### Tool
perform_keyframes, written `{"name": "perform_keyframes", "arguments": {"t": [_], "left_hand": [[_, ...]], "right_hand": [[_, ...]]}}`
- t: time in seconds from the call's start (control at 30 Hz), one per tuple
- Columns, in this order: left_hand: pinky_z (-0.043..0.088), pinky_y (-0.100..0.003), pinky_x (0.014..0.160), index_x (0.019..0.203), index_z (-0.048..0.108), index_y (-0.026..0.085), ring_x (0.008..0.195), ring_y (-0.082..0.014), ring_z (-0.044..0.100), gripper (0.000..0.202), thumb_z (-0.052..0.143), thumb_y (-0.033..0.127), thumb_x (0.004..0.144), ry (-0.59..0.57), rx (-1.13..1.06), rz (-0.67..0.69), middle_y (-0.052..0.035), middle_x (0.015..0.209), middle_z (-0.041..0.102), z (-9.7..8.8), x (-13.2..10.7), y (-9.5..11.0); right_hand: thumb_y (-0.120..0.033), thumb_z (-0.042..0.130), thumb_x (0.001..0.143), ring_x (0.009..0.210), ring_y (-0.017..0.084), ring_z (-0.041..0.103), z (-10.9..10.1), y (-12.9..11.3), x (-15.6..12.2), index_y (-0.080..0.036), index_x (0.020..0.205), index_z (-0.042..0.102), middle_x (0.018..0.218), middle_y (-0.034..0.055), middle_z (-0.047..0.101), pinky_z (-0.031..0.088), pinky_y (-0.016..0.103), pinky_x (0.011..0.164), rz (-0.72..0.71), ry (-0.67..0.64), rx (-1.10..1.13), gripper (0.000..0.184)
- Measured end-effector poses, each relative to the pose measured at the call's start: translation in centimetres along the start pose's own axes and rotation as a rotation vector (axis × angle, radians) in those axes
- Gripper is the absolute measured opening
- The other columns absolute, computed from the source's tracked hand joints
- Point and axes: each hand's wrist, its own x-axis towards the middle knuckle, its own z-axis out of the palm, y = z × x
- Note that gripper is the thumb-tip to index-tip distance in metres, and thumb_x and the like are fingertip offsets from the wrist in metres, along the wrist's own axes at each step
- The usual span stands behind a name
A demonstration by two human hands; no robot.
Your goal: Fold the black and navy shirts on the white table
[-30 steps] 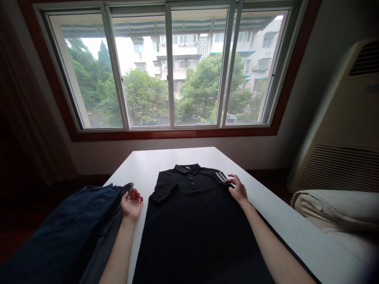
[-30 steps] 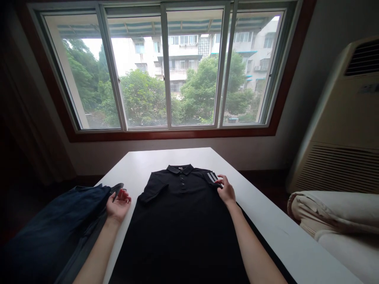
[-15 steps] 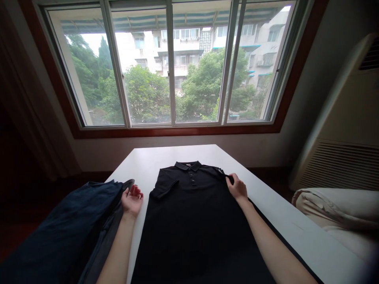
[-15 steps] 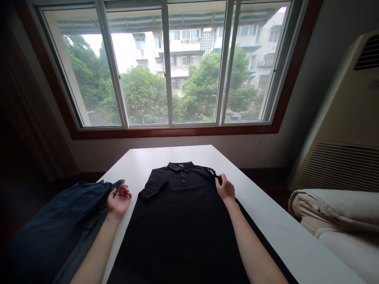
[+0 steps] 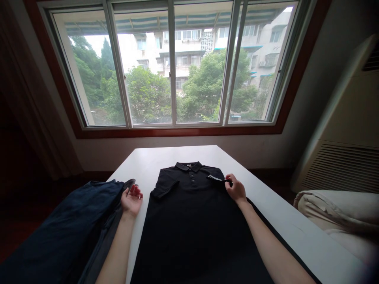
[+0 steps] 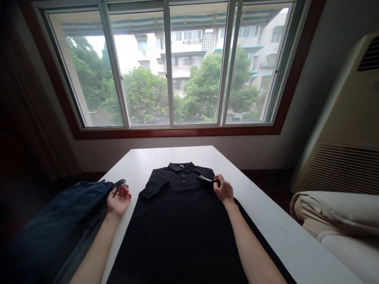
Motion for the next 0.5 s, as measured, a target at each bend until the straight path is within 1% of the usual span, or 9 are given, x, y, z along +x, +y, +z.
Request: {"name": "perform_keyframes", "arguments": {"t": [0.1, 0.23, 0.3, 0.33, 0.43, 0.5], "left_hand": [[0.049, -0.024, 0.05, 0.087, 0.064, 0.017, 0.06, -0.0138, 0.06, 0.021, 0.045, 0.026, 0.088, 0.022, -0.073, -0.018, -0.0047, 0.076, 0.063, 0.2, -0.3, 0.0], [0.049, -0.024, 0.049, 0.086, 0.064, 0.017, 0.06, -0.0144, 0.062, 0.021, 0.045, 0.024, 0.088, 0.011, -0.085, -0.02, -0.0051, 0.076, 0.063, 0.2, -0.3, 0.1], [0.05, -0.024, 0.049, 0.086, 0.065, 0.016, 0.06, -0.0144, 0.062, 0.021, 0.045, 0.024, 0.088, 0.007, -0.088, -0.018, -0.0053, 0.076, 0.064, 0.2, -0.3, 0.1], [0.05, -0.024, 0.049, 0.086, 0.065, 0.016, 0.06, -0.0143, 0.062, 0.021, 0.045, 0.024, 0.088, 0.007, -0.088, -0.018, -0.0054, 0.076, 0.064, 0.1, -0.2, 0.1], [0.05, -0.024, 0.049, 0.086, 0.065, 0.015, 0.06, -0.0142, 0.062, 0.021, 0.046, 0.024, 0.088, 0.011, -0.086, -0.017, -0.0054, 0.076, 0.063, 0.1, -0.2, 0.1], [0.05, -0.024, 0.049, 0.086, 0.065, 0.016, 0.06, -0.0142, 0.062, 0.02, 0.046, 0.024, 0.088, 0.012, -0.084, -0.015, -0.0053, 0.077, 0.063, 0.2, -0.2, 0.1]], "right_hand": [[-0.02, 0.043, 0.078, 0.078, 0.02, 0.061, 0.2, -0.1, 0.1, -0.023, 0.097, 0.054, 0.089, 0.003, 0.068, 0.043, 0.031, 0.079, -0.02, 0.026, 0.001, 0.022], [-0.022, 0.044, 0.079, 0.078, 0.019, 0.061, 0.2, -0.6, 0.1, -0.022, 0.096, 0.055, 0.088, 0.0032, 0.068, 0.041, 0.034, 0.088, -0.048, 0.01, 0.0, 0.021], [-0.029, 0.045, 0.083, 0.077, 0.019, 0.061, 0.0, -1.0, 0.0, -0.023, 0.094, 0.057, 0.085, 0.0026, 0.068, 0.04, 0.033, 0.09, -0.054, -0.006, 0.0, 0.018], [-0.034, 0.044, 0.086, 0.076, 0.019, 0.061, -0.1, -1.2, 0.0, -0.023, 0.093, 0.057, 0.082, 0.0021, 0.068, 0.039, 0.033, 0.091, -0.053, -0.012, 0.0, 0.019], [-0.047, 0.038, 0.091, 0.075, 0.018, 0.062, -0.6, -1.9, -0.4, -0.023, 0.088, 0.059, 0.077, 0.0015, 0.068, 0.039, 0.03, 0.089, -0.029, -0.033, -0.007, 0.033], [-0.049, 0.033, 0.093, 0.08, 0.019, 0.062, -0.8, -2.2, -0.5, -0.022, 0.085, 0.06, 0.078, 0.0027, 0.069, 0.04, 0.028, 0.085, 0.012, -0.05, -0.029, 0.039]]}}
